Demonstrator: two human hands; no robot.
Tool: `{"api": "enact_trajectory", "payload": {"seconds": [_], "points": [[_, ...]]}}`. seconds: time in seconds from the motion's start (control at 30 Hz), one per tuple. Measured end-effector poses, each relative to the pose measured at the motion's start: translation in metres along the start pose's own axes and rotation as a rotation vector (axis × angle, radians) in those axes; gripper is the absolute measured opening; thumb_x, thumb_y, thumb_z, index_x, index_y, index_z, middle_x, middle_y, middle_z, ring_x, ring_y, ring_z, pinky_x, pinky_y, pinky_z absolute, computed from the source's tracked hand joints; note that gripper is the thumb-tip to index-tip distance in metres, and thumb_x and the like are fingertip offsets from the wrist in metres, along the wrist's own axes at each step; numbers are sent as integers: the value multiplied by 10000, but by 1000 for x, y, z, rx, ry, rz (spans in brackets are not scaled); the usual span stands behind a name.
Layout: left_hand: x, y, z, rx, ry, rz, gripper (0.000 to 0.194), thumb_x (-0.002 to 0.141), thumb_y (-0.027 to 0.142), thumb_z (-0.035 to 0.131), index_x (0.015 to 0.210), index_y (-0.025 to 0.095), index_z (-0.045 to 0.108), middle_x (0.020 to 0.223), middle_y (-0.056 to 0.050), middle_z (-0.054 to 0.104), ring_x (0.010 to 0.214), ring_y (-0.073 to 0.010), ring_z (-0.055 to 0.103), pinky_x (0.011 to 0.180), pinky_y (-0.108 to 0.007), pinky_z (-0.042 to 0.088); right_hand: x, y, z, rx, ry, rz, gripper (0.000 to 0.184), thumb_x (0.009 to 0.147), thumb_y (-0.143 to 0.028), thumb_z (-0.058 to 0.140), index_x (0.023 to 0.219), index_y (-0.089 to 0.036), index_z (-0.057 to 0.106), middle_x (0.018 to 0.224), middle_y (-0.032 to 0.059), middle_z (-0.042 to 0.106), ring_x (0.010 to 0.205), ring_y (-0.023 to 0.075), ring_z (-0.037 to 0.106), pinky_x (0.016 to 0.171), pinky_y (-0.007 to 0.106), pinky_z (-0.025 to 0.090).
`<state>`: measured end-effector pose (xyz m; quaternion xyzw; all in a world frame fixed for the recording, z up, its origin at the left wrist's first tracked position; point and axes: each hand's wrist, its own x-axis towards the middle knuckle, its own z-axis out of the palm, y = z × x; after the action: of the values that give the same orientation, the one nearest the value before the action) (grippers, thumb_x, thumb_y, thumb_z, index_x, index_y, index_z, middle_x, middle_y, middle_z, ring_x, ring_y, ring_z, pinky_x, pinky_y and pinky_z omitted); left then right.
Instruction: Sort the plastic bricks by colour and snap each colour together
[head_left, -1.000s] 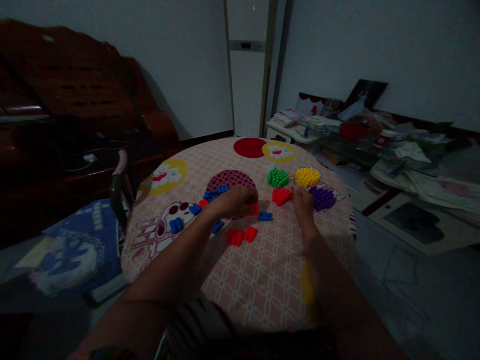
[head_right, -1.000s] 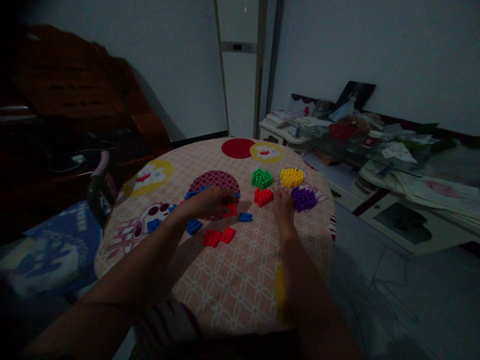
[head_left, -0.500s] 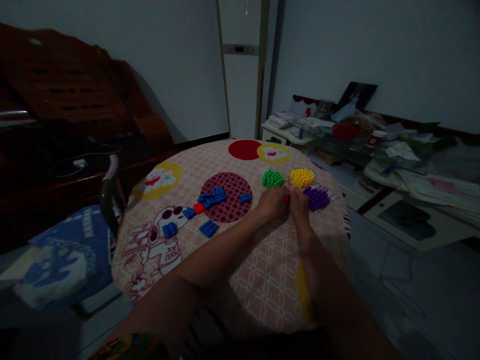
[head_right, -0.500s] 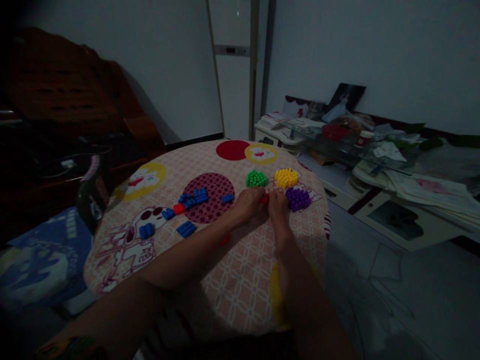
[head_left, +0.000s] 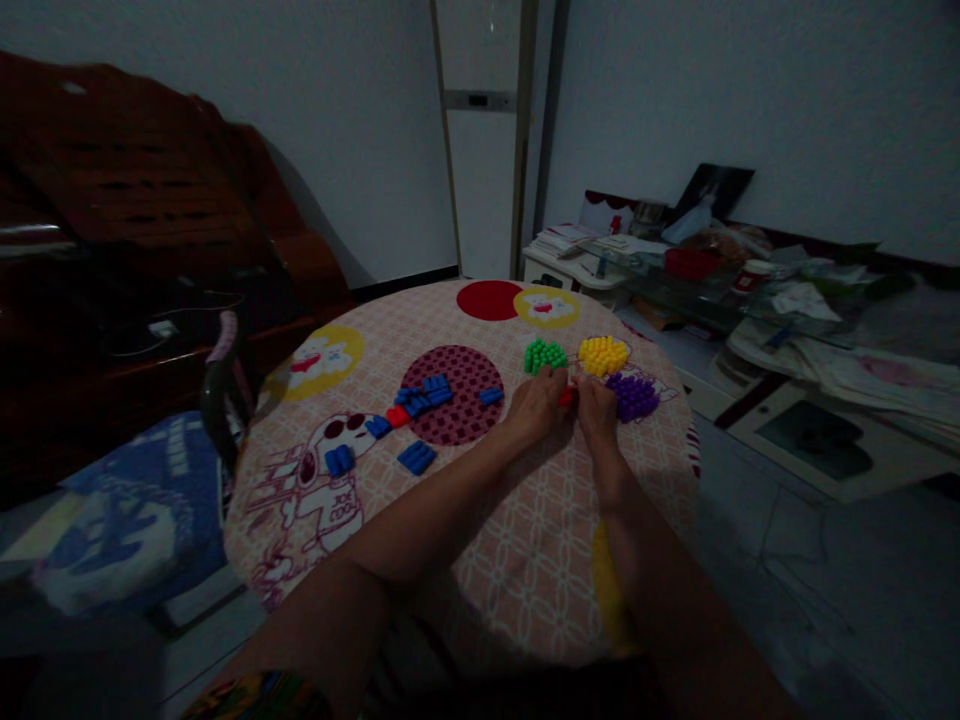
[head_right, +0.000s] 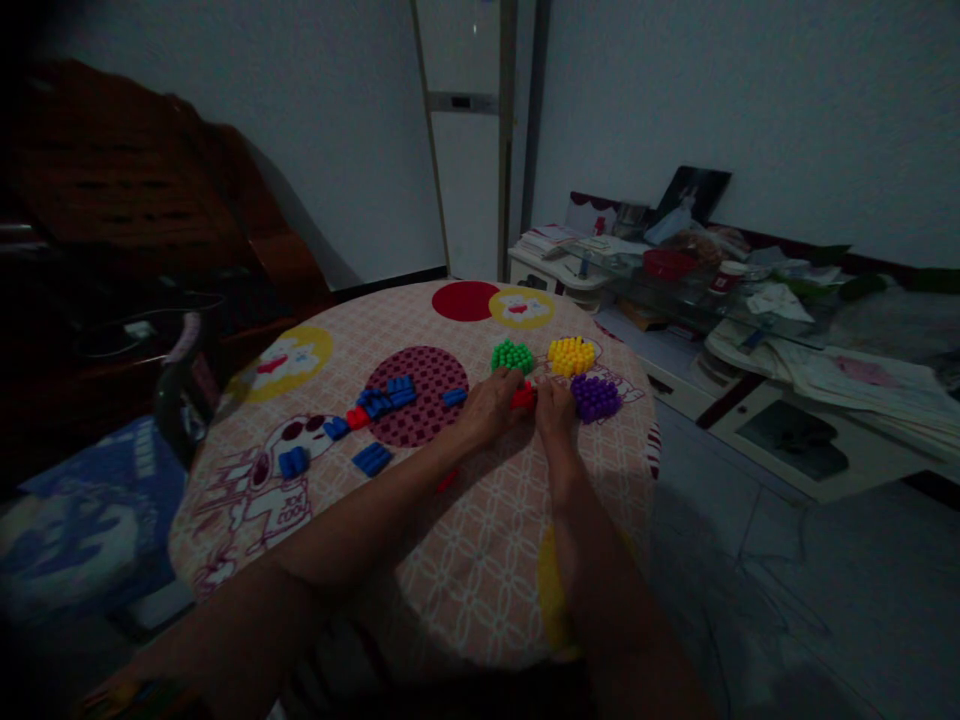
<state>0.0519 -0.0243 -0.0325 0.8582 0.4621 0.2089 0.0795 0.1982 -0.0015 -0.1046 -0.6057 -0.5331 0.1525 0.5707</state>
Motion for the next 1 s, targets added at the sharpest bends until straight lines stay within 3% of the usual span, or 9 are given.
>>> {"api": "enact_trajectory", "payload": {"seconds": [0.13, 0.33, 0.47, 0.67, 0.87, 1.0], "points": [[-7, -31, -31, -25, 3, -5, 243, 835, 175, 633, 1075, 137, 642, 1006, -91, 685, 916, -208, 642, 808, -298, 488, 0, 5, 1, 35, -30, 62, 479, 913, -511, 400, 831, -175, 732, 723, 75, 691, 793, 239, 615, 744, 341, 475], [-37, -73, -74, 51, -360, 11, 108, 791, 203, 666, 863, 157, 731, 787, -40, 718, 736, -177, 641, 647, -254, 401, -1, 8, 1, 50, -30, 71, 497, 913, -527, 415, 856, -161, 746, 744, 88, 704, 787, 246, 630, 706, 336, 482], [-60, -78, -82, 17, -542, 73, 150, 768, 213, 687, 903, 182, 743, 832, -24, 736, 753, -162, 646, 622, -232, 379, 0, 8, 2, 52, -21, 65, 509, 911, -530, 411, 854, -152, 747, 757, 95, 706, 785, 241, 631, 711, 338, 483], [-83, -71, -83, 135, -698, 18, 178, 691, 197, 745, 867, 188, 722, 824, -31, 720, 726, -174, 618, 591, -250, 337, 0, 8, 2, 55, -21, 60, 510, 911, -529, 413, 853, -150, 750, 757, 98, 711, 787, 244, 634, 703, 337, 486], [-89, -76, -85, 159, -679, 5, 152, 719, 232, 714, 851, 169, 677, 813, -39, 689, 695, -174, 588, 587, -257, 337, 0, 10, 3, 51, -23, 85, 505, 910, -525, 409, 869, -150, 745, 750, 94, 706, 772, 242, 627, 693, 338, 485], [-75, -83, -81, 0, -500, 58, 114, 783, 202, 621, 881, 169, 669, 859, -38, 699, 769, -173, 619, 643, -242, 384, 1, 13, 3, 32, -26, 78, 506, 908, -517, 394, 874, -153, 744, 770, 92, 706, 772, 237, 624, 704, 340, 484]]}}
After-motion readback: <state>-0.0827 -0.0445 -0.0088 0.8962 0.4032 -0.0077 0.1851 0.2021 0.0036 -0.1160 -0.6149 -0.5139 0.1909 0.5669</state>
